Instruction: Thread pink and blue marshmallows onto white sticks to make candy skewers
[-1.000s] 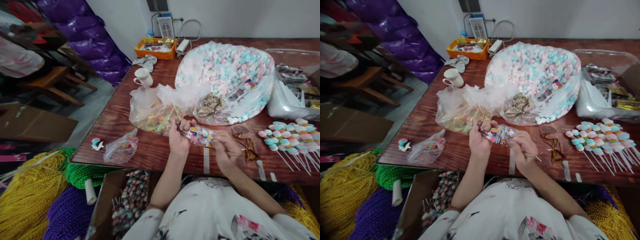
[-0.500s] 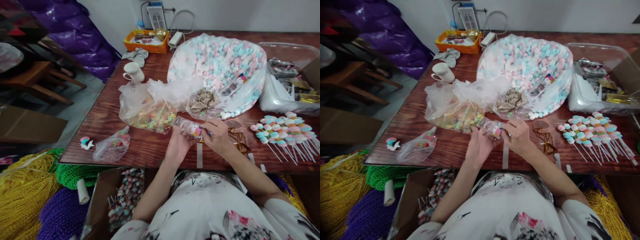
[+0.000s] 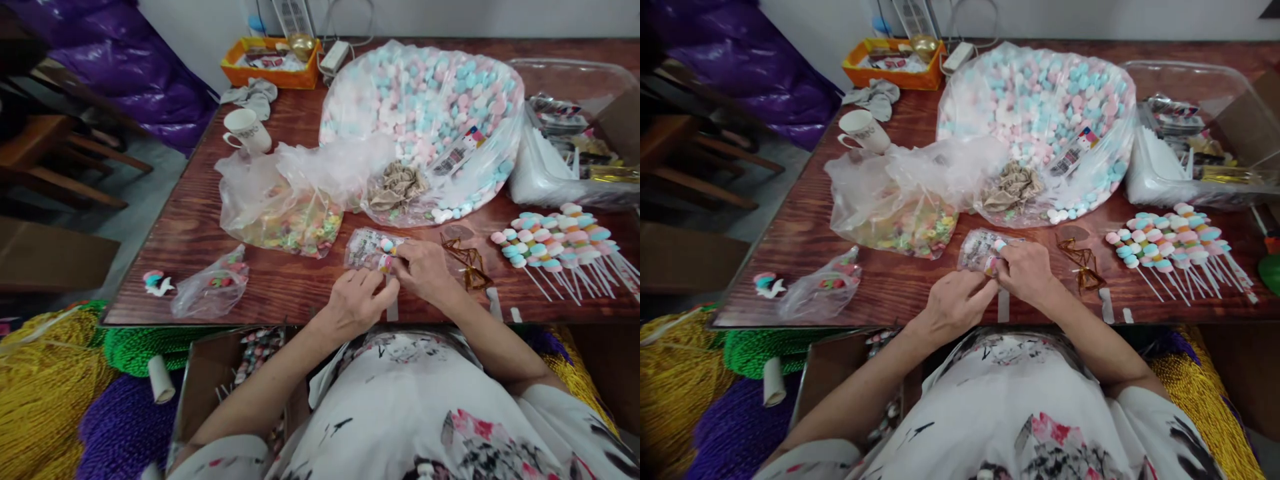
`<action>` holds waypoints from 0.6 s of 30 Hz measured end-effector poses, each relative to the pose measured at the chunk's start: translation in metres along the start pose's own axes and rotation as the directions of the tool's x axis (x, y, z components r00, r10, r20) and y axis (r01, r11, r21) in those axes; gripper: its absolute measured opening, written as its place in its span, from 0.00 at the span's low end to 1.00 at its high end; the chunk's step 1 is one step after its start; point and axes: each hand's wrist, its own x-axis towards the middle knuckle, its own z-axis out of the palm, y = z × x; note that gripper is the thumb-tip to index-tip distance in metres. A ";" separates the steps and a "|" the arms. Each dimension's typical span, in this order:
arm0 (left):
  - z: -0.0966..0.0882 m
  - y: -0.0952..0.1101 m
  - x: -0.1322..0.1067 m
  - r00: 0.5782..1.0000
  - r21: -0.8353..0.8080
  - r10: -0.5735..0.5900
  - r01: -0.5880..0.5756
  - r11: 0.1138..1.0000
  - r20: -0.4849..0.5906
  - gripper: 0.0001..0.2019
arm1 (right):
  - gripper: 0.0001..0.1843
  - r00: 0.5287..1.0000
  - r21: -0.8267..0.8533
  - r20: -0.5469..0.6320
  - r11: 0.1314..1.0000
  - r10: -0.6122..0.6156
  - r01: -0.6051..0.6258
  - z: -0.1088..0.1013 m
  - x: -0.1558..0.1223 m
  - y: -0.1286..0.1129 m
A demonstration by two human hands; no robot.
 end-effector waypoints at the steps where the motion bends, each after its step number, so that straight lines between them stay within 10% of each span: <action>1: 0.000 0.001 0.000 1.000 0.005 0.031 -0.031 0.999 0.002 0.12 | 0.09 0.999 -0.004 0.030 1.000 0.029 -0.029 -0.001 0.000 0.002; 18: -0.024 -0.006 0.029 0.944 0.071 0.114 -0.143 0.987 0.309 0.15 | 0.13 0.962 -0.006 0.261 0.996 0.082 -0.083 -0.023 0.010 0.009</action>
